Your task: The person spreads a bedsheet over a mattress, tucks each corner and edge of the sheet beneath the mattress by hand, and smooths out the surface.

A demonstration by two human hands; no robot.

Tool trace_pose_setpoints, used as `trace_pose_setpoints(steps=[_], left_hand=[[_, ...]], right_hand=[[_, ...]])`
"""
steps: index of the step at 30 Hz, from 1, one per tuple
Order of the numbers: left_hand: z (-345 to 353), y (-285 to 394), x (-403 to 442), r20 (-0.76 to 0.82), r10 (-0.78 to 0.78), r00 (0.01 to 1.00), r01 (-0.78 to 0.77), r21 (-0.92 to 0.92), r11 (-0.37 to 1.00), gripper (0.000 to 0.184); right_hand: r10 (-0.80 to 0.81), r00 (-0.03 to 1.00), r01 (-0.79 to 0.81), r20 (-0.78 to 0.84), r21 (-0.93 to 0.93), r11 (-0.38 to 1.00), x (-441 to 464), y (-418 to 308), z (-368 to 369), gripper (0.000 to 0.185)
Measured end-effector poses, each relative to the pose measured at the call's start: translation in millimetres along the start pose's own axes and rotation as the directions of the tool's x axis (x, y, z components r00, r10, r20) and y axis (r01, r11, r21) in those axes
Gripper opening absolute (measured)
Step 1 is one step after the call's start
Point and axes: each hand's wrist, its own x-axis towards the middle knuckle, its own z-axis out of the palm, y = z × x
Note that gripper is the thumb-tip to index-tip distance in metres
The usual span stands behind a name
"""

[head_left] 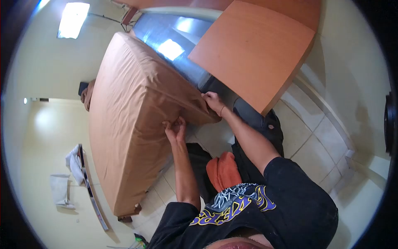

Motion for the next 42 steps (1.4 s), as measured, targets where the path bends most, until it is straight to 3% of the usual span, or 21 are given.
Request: trace_pose_setpoints(steps=[1,2,5,8,12,14,16,18,19,21,23,25,26,29,30,31,35,37,38,40,42], left_hand=[[4,4,0,0.001,0.005,1.0,-0.005,0.025,1.0,0.01],[7,10,-1,0.012,0.0,1.0,-0.001,0.038,0.999,0.01],[27,19,-11,-0.055,0.034,0.998,-0.031,0.064,0.997,0.009],[25,32,-13,-0.078,-0.017,0.997,0.03,0.162,0.986,0.013],[17,21,-7,-0.118,-0.117,0.986,0.128,0.092,0.988,0.018],[13,22,3,-0.088,-0.194,0.977,0.2,0.067,0.977,0.018],[4,20,1,-0.071,-0.266,0.961,0.269,0.039,0.962,0.019],[13,6,-14,-0.105,-0.17,0.98,0.178,0.067,0.982,0.018],[17,1,-18,-0.116,-0.082,0.99,0.095,0.114,0.989,0.018],[8,0,-18,-0.094,-0.11,0.989,0.118,0.078,0.99,0.024],[0,3,-15,-0.056,-0.133,0.989,0.136,0.048,0.99,0.033],[-2,3,-19,-0.075,-0.155,0.985,0.159,0.062,0.985,0.029],[-3,3,-21,-0.07,-0.153,0.986,0.157,0.059,0.986,0.029],[1,2,-29,-0.046,-0.143,0.989,0.146,0.079,0.986,0.04],[0,3,-30,-0.081,-0.168,0.982,0.171,0.024,0.985,0.037],[-4,4,-31,-0.117,-0.195,0.974,0.193,-0.032,0.981,0.035],[-27,7,-32,0.015,-0.164,0.986,0.162,0.07,0.984,0.035],[-37,1,-41,-0.08,-0.056,0.995,0.071,0.21,0.975,0.036],[-38,-2,-43,-0.08,-0.055,0.995,0.071,0.206,0.976,0.036],[-42,-10,-48,-0.112,0.0,0.994,0.05,0.443,0.895,0.039],[-41,-17,-52,-0.095,0.075,0.993,-0.012,0.54,0.842,0.04]], right_hand=[[-0.272,0.955,0.226,-0.122,-0.3,0.927,-5,-7,2,0.035],[-0.4,0.91,0.306,-0.113,-0.467,0.829,-14,-11,6,0.023],[-0.49,0.871,0.42,0.032,-0.566,0.71,-27,7,40,0.016],[-0.556,0.818,0.559,0.15,-0.436,0.705,-23,33,72,0.014],[-0.488,0.871,0.463,0.053,-0.415,0.783,-18,43,75,0.014],[-0.247,0.967,0.254,0.068,-0.366,0.895,-22,28,69,0.014],[-0.171,0.985,0.166,0.015,-0.317,0.934,-15,20,67,0.014],[0.062,0.997,-0.068,-0.039,-0.171,0.983,-8,14,57,0.013],[0.072,0.997,-0.077,-0.036,-0.179,0.981,-2,21,55,0.013],[0.199,0.976,-0.163,-0.093,0.302,0.939,3,21,56,0.019],[0.25,0.968,-0.217,-0.023,0.422,0.88,-5,9,51,0.018],[0.361,0.931,-0.297,0.059,0.698,0.652,-4,1,49,0.022],[0.356,0.932,-0.296,0.06,0.695,0.655,-7,-2,46,0.022],[0.409,0.905,-0.404,0.12,0.544,0.735,-21,-30,40,0.029],[0.304,0.953,-0.293,-0.001,0.265,0.919,-24,-31,43,0.033],[0.163,0.983,-0.167,-0.08,-0.055,0.984,-27,-30,44,0.037],[0.116,0.993,-0.111,-0.002,-0.317,0.942,-25,4,45,0.035],[-0.005,0.982,0.131,0.187,-0.668,0.733,-25,16,39,0.031],[-0.004,0.982,0.132,0.189,-0.67,0.73,-22,19,33,0.031],[0.095,0.985,0.028,0.147,-0.666,0.745,-22,10,25,0.033],[0.067,0.991,0.027,0.118,-0.655,0.755,-25,8,16,0.033]])
